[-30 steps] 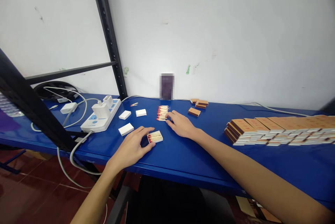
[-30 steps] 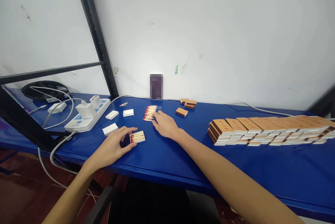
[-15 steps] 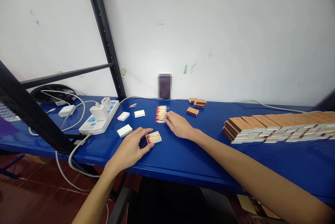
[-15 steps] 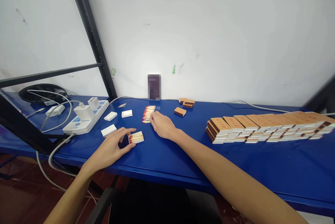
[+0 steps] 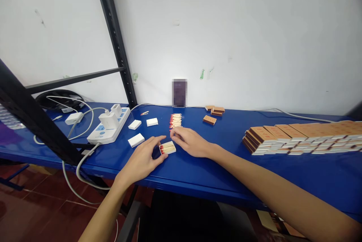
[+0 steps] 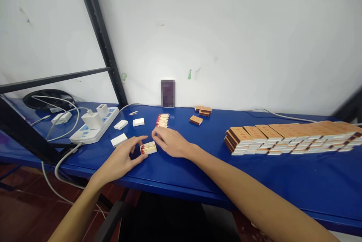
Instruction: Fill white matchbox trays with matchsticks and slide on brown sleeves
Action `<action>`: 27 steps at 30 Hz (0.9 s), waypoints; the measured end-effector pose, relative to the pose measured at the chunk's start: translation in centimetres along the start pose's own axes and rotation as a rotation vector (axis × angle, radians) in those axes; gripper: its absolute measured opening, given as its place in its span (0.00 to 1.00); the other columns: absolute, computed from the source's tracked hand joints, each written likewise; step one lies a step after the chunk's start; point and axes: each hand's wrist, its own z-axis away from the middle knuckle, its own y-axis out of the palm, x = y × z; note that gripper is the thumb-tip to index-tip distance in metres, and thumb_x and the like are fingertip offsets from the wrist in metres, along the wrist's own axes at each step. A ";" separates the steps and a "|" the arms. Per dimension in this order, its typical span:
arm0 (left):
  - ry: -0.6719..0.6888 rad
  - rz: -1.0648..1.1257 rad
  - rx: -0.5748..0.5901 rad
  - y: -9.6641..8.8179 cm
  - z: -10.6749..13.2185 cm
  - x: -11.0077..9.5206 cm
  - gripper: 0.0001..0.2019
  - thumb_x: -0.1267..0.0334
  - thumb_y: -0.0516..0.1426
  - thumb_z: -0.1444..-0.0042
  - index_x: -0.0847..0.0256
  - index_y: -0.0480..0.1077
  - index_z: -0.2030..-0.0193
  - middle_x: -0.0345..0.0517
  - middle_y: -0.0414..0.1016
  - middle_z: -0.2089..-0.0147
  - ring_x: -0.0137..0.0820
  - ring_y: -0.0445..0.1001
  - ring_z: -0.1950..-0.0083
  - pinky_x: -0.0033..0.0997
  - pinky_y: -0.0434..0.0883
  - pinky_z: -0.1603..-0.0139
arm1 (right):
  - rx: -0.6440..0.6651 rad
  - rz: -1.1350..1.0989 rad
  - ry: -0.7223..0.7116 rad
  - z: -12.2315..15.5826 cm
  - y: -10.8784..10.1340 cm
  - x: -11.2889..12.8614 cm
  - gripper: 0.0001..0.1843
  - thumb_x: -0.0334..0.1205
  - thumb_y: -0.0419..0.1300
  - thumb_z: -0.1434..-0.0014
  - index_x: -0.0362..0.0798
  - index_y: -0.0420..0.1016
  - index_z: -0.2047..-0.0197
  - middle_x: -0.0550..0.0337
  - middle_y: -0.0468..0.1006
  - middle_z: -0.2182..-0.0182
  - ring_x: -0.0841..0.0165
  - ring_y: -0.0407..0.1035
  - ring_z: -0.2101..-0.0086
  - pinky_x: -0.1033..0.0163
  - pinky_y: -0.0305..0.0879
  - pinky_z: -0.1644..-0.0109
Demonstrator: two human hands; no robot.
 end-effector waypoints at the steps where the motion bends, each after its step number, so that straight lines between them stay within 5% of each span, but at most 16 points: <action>1: -0.001 -0.003 0.002 0.0 0.0 -0.1 0.24 0.55 0.55 0.38 0.51 0.61 0.36 0.43 0.72 0.50 0.35 0.71 0.57 0.35 0.70 0.54 | -0.042 0.017 0.041 -0.1 0.0 -0.5 0.08 0.37 0.47 0.32 0.49 0.65 0.57 0.61 0.72 0.66 0.69 0.65 0.66 0.64 0.59 0.60; 6: -0.006 -0.013 0.017 -0.2 0.0 -0.3 0.22 0.55 0.55 0.38 0.51 0.62 0.37 0.44 0.71 0.50 0.36 0.70 0.56 0.35 0.69 0.53 | -0.025 0.210 0.262 -0.1 -0.2 -2.6 0.07 0.37 0.49 0.33 0.49 0.67 0.56 0.57 0.72 0.61 0.68 0.66 0.65 0.64 0.58 0.62; 19: 0.007 -0.008 0.013 -0.2 -0.1 -0.3 0.18 0.57 0.56 0.38 0.50 0.67 0.42 0.41 0.71 0.56 0.33 0.71 0.60 0.33 0.69 0.56 | 0.061 0.309 0.272 -0.2 -0.1 -2.5 0.13 0.40 0.42 0.30 0.48 0.65 0.60 0.54 0.73 0.60 0.66 0.68 0.63 0.62 0.60 0.59; 23: -0.004 -0.004 -0.011 0.0 0.0 0.0 0.23 0.56 0.56 0.38 0.52 0.62 0.37 0.43 0.72 0.53 0.34 0.71 0.59 0.34 0.69 0.55 | 0.017 0.188 0.160 -0.1 -0.4 -1.2 0.11 0.40 0.42 0.30 0.48 0.63 0.59 0.55 0.72 0.60 0.67 0.67 0.62 0.62 0.60 0.57; 27: -0.034 0.007 -0.003 0.1 0.0 0.1 0.30 0.55 0.56 0.38 0.54 0.53 0.32 0.44 0.72 0.50 0.34 0.71 0.58 0.35 0.70 0.55 | 0.146 0.071 -0.007 0.0 -0.3 1.0 0.09 0.39 0.45 0.31 0.50 0.63 0.60 0.60 0.73 0.65 0.69 0.66 0.67 0.64 0.59 0.62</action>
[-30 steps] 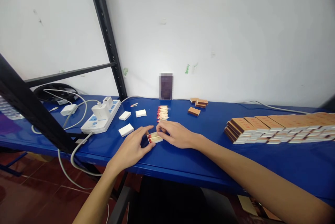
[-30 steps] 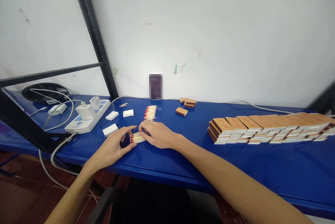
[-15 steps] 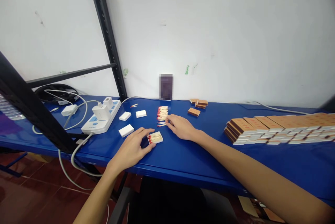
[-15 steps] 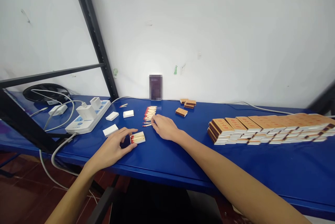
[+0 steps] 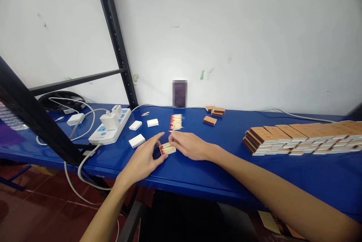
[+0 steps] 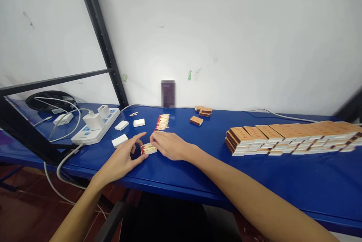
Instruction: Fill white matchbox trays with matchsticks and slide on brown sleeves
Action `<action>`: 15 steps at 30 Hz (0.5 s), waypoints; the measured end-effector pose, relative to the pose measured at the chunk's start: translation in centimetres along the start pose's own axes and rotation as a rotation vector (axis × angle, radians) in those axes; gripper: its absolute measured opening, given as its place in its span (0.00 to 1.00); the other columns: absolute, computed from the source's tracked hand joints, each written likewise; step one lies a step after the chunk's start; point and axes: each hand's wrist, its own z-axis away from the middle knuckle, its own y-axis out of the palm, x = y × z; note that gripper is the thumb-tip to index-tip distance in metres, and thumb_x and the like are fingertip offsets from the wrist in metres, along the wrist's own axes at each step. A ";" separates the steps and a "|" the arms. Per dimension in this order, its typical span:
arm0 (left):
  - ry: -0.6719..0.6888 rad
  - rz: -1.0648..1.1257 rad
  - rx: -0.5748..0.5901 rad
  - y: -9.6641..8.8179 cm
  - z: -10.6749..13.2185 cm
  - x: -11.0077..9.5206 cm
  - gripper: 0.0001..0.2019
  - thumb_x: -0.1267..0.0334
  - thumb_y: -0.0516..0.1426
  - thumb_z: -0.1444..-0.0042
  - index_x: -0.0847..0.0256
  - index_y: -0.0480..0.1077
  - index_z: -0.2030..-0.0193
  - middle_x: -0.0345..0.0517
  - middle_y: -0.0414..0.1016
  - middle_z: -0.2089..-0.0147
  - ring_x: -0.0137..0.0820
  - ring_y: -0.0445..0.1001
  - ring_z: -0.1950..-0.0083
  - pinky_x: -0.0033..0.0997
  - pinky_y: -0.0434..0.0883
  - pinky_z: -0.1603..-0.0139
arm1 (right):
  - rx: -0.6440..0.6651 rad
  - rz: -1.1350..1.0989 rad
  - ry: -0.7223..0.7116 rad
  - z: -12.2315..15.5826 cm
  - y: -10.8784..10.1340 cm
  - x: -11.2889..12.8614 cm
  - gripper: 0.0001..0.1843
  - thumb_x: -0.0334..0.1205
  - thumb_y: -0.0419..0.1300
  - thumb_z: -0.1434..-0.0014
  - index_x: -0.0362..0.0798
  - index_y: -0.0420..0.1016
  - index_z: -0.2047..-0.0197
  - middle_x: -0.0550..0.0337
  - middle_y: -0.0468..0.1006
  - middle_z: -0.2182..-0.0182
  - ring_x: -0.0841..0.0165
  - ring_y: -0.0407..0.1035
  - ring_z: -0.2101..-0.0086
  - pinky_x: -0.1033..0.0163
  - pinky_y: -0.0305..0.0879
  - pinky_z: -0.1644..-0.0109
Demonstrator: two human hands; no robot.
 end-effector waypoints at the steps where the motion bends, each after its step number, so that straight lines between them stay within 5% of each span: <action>1: -0.001 0.000 0.002 0.0 0.0 0.0 0.30 0.55 0.56 0.38 0.54 0.53 0.32 0.44 0.72 0.50 0.34 0.71 0.58 0.35 0.70 0.55 | 0.026 0.000 -0.004 0.0 0.0 0.3 0.08 0.39 0.45 0.31 0.50 0.63 0.61 0.61 0.73 0.66 0.69 0.65 0.68 0.65 0.58 0.63; 10: 0.025 -0.019 0.003 -0.4 0.1 -0.5 0.24 0.56 0.56 0.39 0.51 0.61 0.36 0.44 0.72 0.50 0.35 0.71 0.57 0.35 0.70 0.55 | -0.098 0.131 0.307 -0.5 0.1 -2.7 0.09 0.40 0.46 0.32 0.50 0.65 0.54 0.57 0.76 0.62 0.67 0.68 0.66 0.65 0.53 0.65; 15: 0.026 -0.010 0.009 -0.3 0.0 -0.6 0.22 0.57 0.55 0.38 0.51 0.62 0.37 0.43 0.72 0.53 0.35 0.71 0.58 0.35 0.70 0.55 | -0.047 0.153 0.274 -0.7 0.1 -3.2 0.09 0.42 0.49 0.32 0.50 0.67 0.58 0.59 0.76 0.64 0.69 0.67 0.68 0.66 0.51 0.67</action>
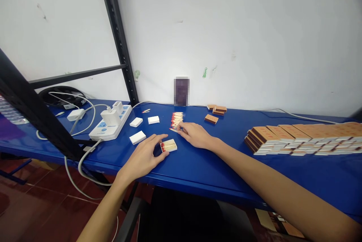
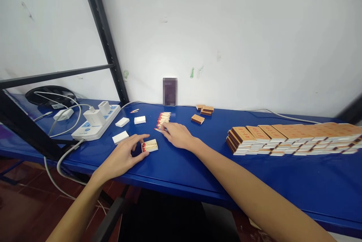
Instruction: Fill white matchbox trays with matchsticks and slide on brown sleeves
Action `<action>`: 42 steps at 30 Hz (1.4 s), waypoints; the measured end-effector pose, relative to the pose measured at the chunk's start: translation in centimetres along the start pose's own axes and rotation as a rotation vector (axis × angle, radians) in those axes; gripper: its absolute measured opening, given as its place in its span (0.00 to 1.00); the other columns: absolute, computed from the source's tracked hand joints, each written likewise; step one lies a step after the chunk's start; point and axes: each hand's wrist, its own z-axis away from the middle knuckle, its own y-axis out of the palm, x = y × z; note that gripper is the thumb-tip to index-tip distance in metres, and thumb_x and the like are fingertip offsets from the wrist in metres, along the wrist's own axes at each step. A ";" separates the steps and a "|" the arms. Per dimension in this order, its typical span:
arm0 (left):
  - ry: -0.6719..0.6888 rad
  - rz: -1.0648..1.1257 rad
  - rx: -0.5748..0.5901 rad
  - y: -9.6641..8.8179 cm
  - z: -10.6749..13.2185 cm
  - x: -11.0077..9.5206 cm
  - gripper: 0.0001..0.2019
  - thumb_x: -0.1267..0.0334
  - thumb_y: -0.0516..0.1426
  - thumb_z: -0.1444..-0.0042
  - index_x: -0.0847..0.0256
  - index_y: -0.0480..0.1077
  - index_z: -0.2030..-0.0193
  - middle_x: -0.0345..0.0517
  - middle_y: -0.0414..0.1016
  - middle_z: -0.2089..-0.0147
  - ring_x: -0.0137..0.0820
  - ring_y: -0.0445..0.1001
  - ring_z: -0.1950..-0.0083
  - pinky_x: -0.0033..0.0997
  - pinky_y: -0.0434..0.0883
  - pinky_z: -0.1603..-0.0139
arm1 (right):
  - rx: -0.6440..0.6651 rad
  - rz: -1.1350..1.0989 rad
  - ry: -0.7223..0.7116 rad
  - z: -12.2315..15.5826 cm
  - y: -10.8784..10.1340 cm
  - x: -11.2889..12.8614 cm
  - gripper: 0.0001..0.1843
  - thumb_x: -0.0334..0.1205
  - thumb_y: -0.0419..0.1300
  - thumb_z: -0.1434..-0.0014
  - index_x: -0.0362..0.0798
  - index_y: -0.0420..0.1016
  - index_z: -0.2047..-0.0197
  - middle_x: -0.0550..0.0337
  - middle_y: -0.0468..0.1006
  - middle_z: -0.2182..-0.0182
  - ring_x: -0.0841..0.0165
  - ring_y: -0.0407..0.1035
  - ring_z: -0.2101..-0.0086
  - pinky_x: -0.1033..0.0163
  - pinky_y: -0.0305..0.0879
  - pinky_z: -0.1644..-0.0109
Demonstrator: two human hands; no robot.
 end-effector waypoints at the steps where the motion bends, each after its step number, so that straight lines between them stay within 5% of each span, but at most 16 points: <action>1: 0.000 0.002 0.002 0.0 0.0 0.0 0.22 0.57 0.55 0.38 0.51 0.63 0.37 0.43 0.72 0.53 0.35 0.71 0.58 0.35 0.69 0.55 | 0.004 -0.002 -0.001 0.0 0.0 0.1 0.09 0.42 0.49 0.32 0.50 0.68 0.58 0.59 0.76 0.65 0.70 0.67 0.68 0.66 0.51 0.68; 12: 0.007 -0.010 -0.005 -0.1 0.0 0.0 0.20 0.57 0.56 0.38 0.52 0.65 0.39 0.43 0.71 0.55 0.34 0.71 0.58 0.33 0.69 0.55 | -0.053 0.002 -0.076 0.1 0.5 0.1 0.11 0.41 0.47 0.31 0.51 0.68 0.52 0.56 0.77 0.55 0.65 0.70 0.57 0.64 0.58 0.58; 20: 0.018 -0.017 -0.015 -0.1 0.0 0.1 0.20 0.56 0.55 0.38 0.53 0.66 0.40 0.44 0.71 0.55 0.36 0.71 0.57 0.34 0.69 0.54 | -0.048 0.007 0.006 -0.1 0.4 0.3 0.07 0.37 0.51 0.34 0.48 0.68 0.63 0.57 0.75 0.61 0.68 0.68 0.63 0.65 0.56 0.63; 32: 0.027 -0.013 -0.031 0.1 -0.1 0.2 0.21 0.56 0.55 0.39 0.52 0.65 0.39 0.44 0.72 0.56 0.34 0.71 0.60 0.33 0.69 0.57 | -0.046 -0.048 0.028 0.1 0.3 0.7 0.08 0.38 0.49 0.33 0.49 0.67 0.61 0.57 0.76 0.60 0.67 0.69 0.62 0.64 0.56 0.62; 42: 0.003 0.027 -0.029 0.3 0.0 0.6 0.28 0.55 0.55 0.39 0.54 0.56 0.33 0.44 0.73 0.53 0.33 0.71 0.61 0.35 0.70 0.55 | 0.091 -0.296 -0.226 1.6 -1.1 2.7 0.09 0.41 0.51 0.33 0.48 0.68 0.63 0.64 0.72 0.72 0.72 0.63 0.72 0.67 0.56 0.67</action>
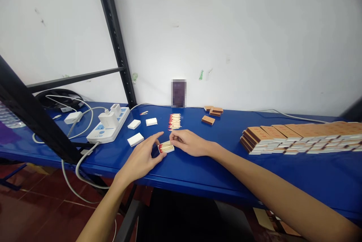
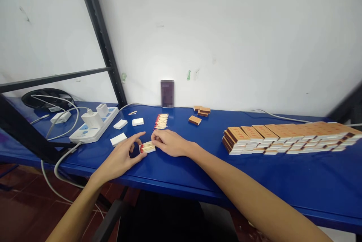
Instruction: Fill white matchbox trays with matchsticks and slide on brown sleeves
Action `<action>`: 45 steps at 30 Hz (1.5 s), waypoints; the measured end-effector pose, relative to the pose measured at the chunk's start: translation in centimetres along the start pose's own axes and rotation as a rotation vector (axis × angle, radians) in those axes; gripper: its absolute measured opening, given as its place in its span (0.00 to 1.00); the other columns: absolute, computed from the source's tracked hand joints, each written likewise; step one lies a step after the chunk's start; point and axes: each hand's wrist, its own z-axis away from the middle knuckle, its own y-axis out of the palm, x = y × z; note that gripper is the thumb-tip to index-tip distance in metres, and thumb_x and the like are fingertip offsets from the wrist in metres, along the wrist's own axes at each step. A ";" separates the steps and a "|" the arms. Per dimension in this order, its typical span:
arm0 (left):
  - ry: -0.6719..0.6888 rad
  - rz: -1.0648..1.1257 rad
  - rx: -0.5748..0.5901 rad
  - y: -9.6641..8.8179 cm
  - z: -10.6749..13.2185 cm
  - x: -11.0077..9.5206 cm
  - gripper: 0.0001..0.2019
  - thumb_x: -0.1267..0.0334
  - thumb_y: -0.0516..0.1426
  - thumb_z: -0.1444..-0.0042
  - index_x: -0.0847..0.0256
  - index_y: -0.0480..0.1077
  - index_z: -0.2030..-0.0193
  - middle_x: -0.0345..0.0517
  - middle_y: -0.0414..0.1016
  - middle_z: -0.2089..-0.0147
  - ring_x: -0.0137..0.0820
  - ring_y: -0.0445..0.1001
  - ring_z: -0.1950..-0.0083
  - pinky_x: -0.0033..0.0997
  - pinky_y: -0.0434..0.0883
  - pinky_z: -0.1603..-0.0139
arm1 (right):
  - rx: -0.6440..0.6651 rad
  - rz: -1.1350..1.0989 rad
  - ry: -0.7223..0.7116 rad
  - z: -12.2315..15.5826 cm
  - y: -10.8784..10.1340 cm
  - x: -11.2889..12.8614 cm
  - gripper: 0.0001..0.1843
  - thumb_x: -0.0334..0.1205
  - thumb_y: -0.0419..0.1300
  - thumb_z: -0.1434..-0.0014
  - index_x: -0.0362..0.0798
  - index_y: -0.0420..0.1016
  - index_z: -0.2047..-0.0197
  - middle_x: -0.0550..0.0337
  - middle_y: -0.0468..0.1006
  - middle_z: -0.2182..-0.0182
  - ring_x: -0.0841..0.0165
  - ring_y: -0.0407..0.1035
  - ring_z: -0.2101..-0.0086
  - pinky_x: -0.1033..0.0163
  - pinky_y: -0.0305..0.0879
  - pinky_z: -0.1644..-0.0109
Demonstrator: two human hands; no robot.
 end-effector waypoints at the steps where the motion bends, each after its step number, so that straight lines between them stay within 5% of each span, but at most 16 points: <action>1: 0.004 -0.001 0.001 0.0 0.0 0.0 0.27 0.55 0.55 0.39 0.54 0.57 0.34 0.44 0.72 0.53 0.33 0.70 0.61 0.35 0.70 0.55 | -0.004 -0.013 0.004 0.0 0.0 0.1 0.09 0.41 0.51 0.34 0.48 0.68 0.63 0.64 0.71 0.73 0.72 0.63 0.73 0.67 0.55 0.68; 5: 0.016 -0.017 0.017 -0.1 0.0 -0.2 0.23 0.56 0.55 0.38 0.52 0.63 0.37 0.44 0.72 0.54 0.33 0.70 0.62 0.35 0.69 0.56 | -0.077 -0.011 0.046 -0.3 0.1 -0.5 0.09 0.40 0.48 0.33 0.49 0.68 0.60 0.66 0.70 0.76 0.72 0.62 0.75 0.67 0.54 0.68; 11: 0.028 0.002 0.065 -0.4 0.0 -0.5 0.18 0.55 0.52 0.35 0.51 0.67 0.40 0.44 0.71 0.54 0.34 0.71 0.59 0.34 0.69 0.54 | -0.177 0.278 0.322 -0.9 0.2 -2.9 0.09 0.39 0.49 0.34 0.49 0.69 0.55 0.60 0.75 0.71 0.68 0.66 0.72 0.65 0.51 0.68; 17: 0.099 0.013 0.132 -0.7 0.0 -0.8 0.17 0.55 0.48 0.32 0.47 0.68 0.40 0.44 0.69 0.50 0.34 0.72 0.54 0.34 0.68 0.49 | -0.152 0.375 0.233 -1.2 0.3 -3.5 0.10 0.41 0.50 0.33 0.49 0.71 0.58 0.55 0.76 0.59 0.66 0.69 0.61 0.65 0.55 0.62; 23: 0.074 0.004 0.118 -0.5 -0.1 -0.5 0.16 0.56 0.50 0.34 0.50 0.71 0.44 0.44 0.69 0.50 0.34 0.72 0.55 0.33 0.68 0.52 | -0.138 0.354 0.235 -1.3 0.5 -3.5 0.09 0.39 0.48 0.32 0.49 0.68 0.60 0.55 0.75 0.59 0.65 0.69 0.60 0.64 0.57 0.61; 30: 0.018 -0.030 0.095 -0.3 -0.1 -0.4 0.22 0.54 0.54 0.36 0.48 0.62 0.36 0.42 0.71 0.55 0.33 0.70 0.61 0.33 0.68 0.56 | -0.057 0.293 0.227 -0.9 0.2 -3.7 0.08 0.38 0.46 0.32 0.48 0.65 0.60 0.53 0.74 0.59 0.64 0.68 0.61 0.62 0.59 0.59; 38: -0.009 0.024 0.036 0.1 0.0 0.1 0.30 0.56 0.56 0.38 0.51 0.52 0.31 0.42 0.71 0.51 0.33 0.70 0.59 0.34 0.69 0.53 | -0.064 0.122 -0.013 0.2 -0.4 0.0 0.08 0.40 0.47 0.32 0.49 0.64 0.61 0.59 0.73 0.65 0.69 0.65 0.66 0.65 0.58 0.63; 45: 0.031 -0.006 0.039 -0.1 0.0 -0.3 0.24 0.57 0.56 0.38 0.50 0.60 0.36 0.43 0.71 0.51 0.33 0.70 0.58 0.34 0.69 0.54 | -0.090 0.151 -0.009 0.0 0.4 -0.2 0.09 0.38 0.47 0.32 0.49 0.68 0.57 0.58 0.76 0.60 0.68 0.69 0.61 0.62 0.60 0.58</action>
